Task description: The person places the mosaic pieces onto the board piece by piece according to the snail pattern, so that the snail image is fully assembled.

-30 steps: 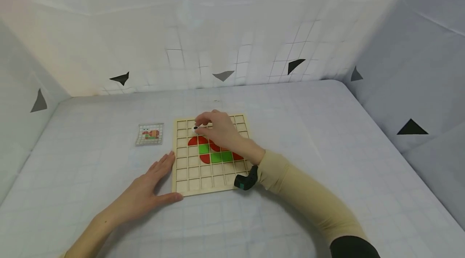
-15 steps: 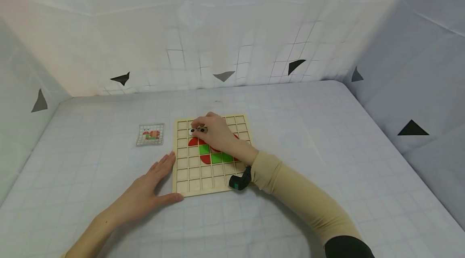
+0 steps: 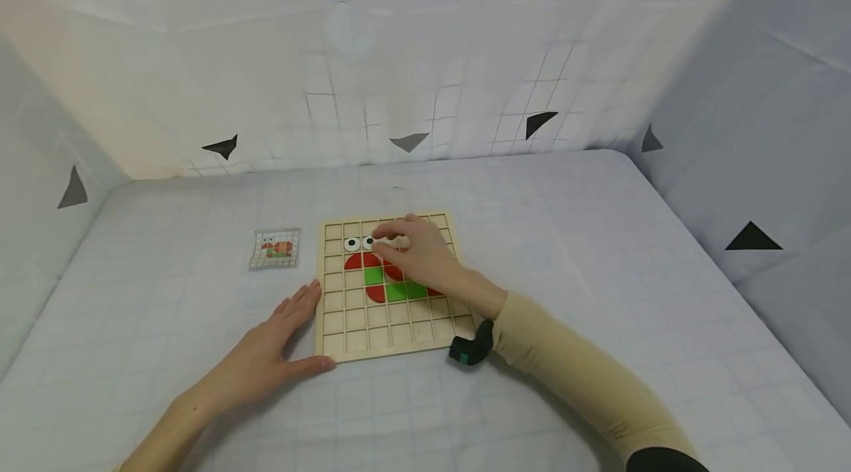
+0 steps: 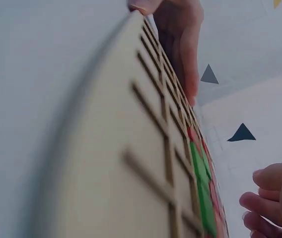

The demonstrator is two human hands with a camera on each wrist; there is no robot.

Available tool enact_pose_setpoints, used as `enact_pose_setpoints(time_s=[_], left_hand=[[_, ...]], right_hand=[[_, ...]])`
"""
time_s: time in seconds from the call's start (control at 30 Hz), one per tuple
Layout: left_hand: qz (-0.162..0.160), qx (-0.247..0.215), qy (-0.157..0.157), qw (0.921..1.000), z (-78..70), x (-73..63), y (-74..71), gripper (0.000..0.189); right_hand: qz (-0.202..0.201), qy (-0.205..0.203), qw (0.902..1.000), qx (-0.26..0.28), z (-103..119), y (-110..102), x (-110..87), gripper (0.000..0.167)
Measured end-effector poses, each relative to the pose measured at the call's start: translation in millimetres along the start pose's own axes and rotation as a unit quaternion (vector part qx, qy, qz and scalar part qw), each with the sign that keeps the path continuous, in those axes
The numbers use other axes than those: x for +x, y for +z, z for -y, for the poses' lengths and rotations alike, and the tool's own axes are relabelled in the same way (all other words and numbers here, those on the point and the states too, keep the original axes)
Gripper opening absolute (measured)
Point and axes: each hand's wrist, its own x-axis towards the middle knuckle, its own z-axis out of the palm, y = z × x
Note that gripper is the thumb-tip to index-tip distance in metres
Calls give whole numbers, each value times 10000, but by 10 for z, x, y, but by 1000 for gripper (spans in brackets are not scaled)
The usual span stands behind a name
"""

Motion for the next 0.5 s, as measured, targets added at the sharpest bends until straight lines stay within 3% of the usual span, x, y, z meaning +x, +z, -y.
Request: enact_pose_setpoints(time_s=[0.1,0.23,0.5], left_hand=[[-30,65,-11,10000,3,-3,-10,108],[11,69,-36,10000,13,10,-4,109],[89,16,10,10000,10,26,7,111]], right_hand=[[-224,43,9993,312,-114,-166,-227,22],[-463,521,9966,440,-304,-418,-566,24],[-1188,1115,9866,47,-769,-946,-1217,27]])
